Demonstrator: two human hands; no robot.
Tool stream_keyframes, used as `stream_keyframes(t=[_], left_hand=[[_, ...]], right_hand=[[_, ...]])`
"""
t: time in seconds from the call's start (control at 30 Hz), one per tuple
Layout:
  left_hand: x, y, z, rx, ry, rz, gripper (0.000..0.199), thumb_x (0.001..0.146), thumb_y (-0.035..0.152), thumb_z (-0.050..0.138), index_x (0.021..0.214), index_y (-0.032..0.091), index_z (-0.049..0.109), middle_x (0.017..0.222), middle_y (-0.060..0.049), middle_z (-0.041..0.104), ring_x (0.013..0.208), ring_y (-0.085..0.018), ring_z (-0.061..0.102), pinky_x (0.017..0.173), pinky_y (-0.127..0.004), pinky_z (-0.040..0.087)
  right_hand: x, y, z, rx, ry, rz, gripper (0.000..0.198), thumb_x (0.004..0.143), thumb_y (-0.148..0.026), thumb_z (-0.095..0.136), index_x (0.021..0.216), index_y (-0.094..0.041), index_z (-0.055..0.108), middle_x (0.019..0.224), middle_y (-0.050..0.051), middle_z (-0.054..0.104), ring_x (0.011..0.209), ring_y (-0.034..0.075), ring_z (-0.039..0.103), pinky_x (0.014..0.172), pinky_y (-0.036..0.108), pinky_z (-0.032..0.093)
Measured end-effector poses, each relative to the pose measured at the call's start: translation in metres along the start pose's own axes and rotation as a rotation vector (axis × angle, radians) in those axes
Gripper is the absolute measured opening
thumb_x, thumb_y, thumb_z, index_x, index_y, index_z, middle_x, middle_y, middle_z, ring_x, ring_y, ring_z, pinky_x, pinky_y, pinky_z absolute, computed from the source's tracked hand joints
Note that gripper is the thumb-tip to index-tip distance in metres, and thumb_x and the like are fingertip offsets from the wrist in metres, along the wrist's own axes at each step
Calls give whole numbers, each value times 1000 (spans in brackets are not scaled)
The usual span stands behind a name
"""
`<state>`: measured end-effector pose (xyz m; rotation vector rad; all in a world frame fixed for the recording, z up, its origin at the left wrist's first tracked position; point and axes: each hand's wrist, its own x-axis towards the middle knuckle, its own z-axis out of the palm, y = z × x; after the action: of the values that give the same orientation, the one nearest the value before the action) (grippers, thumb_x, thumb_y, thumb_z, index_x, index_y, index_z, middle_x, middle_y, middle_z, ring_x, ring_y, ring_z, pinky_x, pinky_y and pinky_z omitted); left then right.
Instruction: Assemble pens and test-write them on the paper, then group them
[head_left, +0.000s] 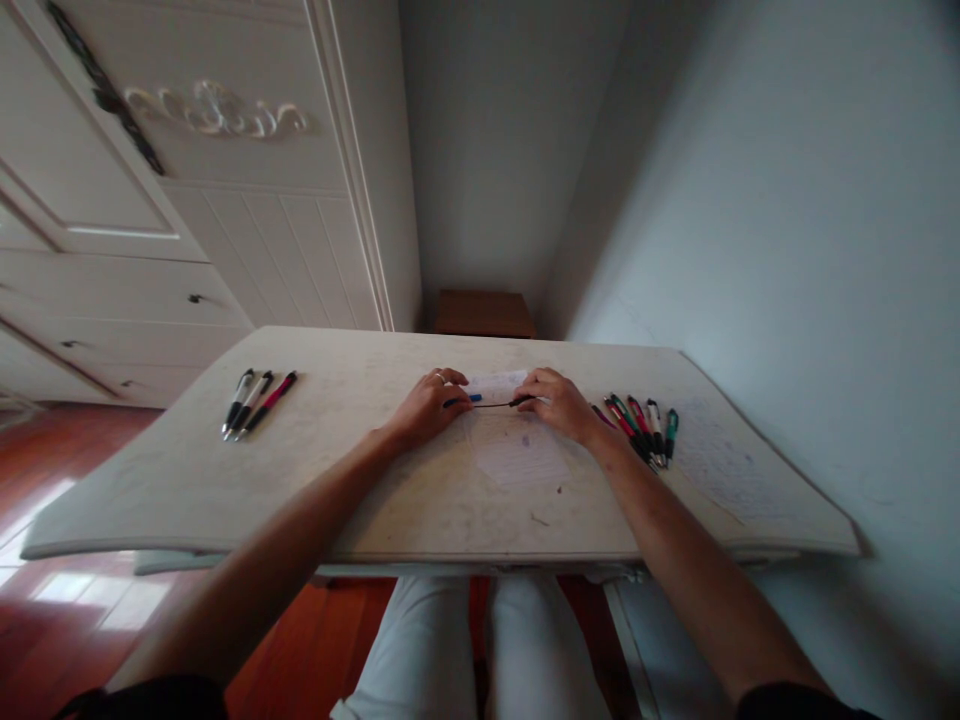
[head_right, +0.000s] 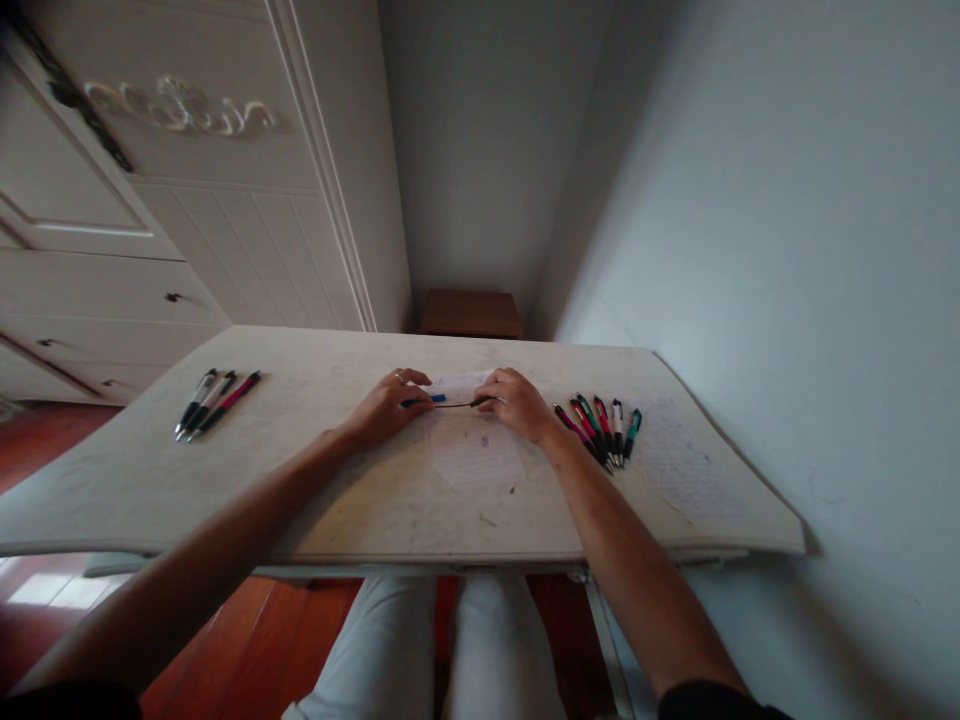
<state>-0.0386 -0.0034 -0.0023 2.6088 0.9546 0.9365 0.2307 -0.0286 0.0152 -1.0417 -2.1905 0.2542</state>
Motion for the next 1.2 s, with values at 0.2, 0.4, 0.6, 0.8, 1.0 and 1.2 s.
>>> stream_keyframes(t=[0.2,0.4,0.6,0.8,1.0,1.2], left_hand=[[1,1,-3,20,-10,13,14,90,28,61,87,21,74,110,-9,64,104,-23,57,96,-42,47],[1,-1,-5,26,-11,26,13,89,27,62,86,21,73,107,-8,64,102,-22,58,94,-41,48],[0,-5,-7,32,19,9,14,89,27,61,84,20,72,106,-8,65,101,-22,59,94,-42,48],[0,-3,-12,38,37,-7,16,90,28,59,84,20,71,106,-9,64,100,-22,58,93,-42,49],[-1,-3,-13,45,35,-9,13,88,25,61,84,19,71,103,-8,65,99,-22,59,92,-41,49],[-1,0,-16,63,47,-21,12,88,23,61,83,18,71,102,-9,66,98,-22,59,91,-41,49]], right_hand=[[0,6,-1,-21,-2,-22,17,76,-10,74,85,-24,77,82,5,63,82,20,58,76,33,46],[-2,13,-1,-56,2,-30,18,77,-9,73,85,-25,76,82,4,62,83,19,57,76,32,46],[-4,19,-1,-80,-6,-64,19,77,-6,71,83,-23,76,81,4,62,81,18,57,74,30,46],[-5,19,-5,-95,-15,-40,17,78,-8,70,83,-24,76,83,5,63,83,20,57,76,32,46],[-5,18,-7,-85,-1,-3,14,80,-14,70,85,-25,76,85,5,64,85,21,58,77,33,47],[-5,22,-9,-106,20,23,13,80,-14,71,85,-25,76,85,5,65,85,21,59,78,34,47]])
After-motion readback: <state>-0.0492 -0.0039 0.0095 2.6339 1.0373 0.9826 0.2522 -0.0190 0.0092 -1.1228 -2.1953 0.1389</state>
